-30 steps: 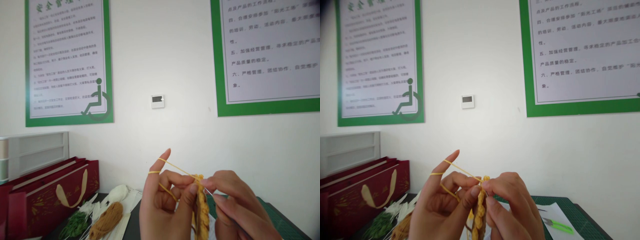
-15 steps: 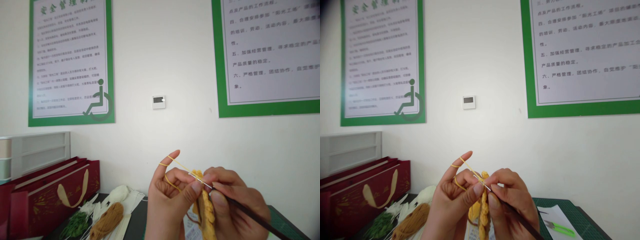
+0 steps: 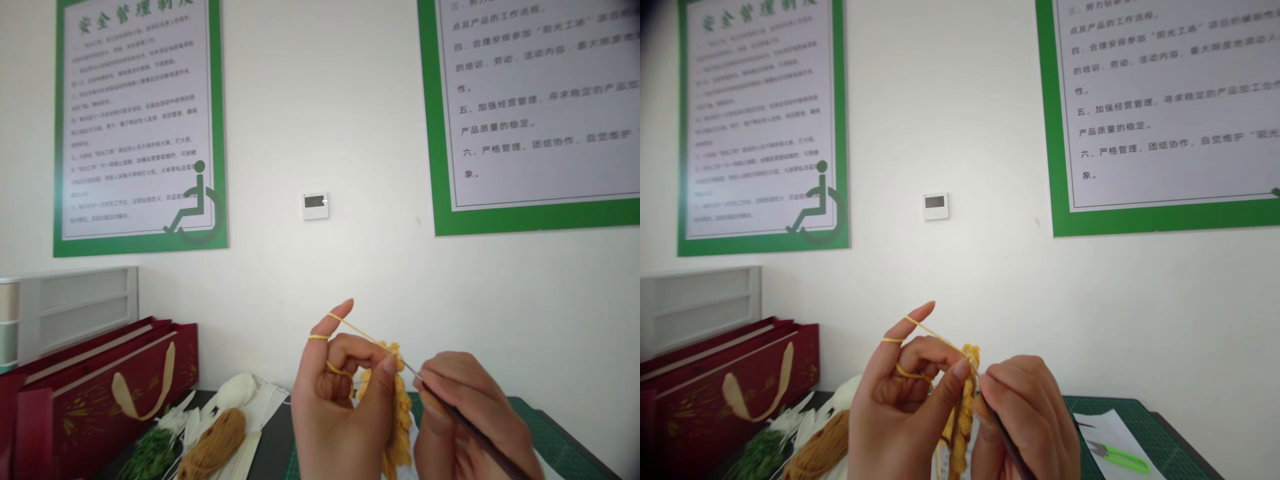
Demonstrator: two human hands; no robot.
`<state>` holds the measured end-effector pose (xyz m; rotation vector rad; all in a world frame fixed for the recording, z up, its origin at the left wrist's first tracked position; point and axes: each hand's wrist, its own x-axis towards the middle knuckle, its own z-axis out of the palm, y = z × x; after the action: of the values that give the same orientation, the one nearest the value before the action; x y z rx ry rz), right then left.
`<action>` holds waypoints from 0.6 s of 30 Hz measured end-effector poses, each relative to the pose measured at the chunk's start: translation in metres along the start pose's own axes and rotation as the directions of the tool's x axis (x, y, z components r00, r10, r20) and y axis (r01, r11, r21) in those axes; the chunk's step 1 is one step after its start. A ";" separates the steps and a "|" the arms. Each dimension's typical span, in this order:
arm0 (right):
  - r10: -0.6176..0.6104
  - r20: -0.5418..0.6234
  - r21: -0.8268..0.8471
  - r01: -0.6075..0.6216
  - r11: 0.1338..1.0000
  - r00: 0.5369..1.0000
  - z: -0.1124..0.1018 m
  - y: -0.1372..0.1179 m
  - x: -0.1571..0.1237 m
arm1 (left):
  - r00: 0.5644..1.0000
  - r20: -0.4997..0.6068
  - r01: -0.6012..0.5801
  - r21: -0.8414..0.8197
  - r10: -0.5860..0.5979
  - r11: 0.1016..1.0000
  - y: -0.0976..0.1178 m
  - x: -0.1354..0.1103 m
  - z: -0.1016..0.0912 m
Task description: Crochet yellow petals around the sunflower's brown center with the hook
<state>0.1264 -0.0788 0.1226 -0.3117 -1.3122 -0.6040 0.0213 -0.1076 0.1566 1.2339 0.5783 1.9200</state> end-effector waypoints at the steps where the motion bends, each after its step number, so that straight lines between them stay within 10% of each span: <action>1: 0.032 -0.022 0.016 -0.032 0.999 0.999 0.000 -0.001 0.001 | 1.000 -0.012 -0.019 0.039 0.020 0.999 0.000 0.000 0.000; 10: 0.537 0.007 0.109 -0.534 0.838 0.844 -0.001 -0.008 -0.001 | 0.998 0.049 -0.044 0.087 0.040 0.995 0.000 0.004 -0.007; 18: 0.338 0.129 0.101 -0.352 0.931 0.932 -0.007 -0.002 -0.002 | 0.993 0.115 -0.034 0.115 0.021 0.993 0.002 0.007 -0.014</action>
<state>0.1305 -0.0836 0.1193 -0.4686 -1.3532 -0.2089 0.0066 -0.1031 0.1564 1.4216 0.6244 1.8465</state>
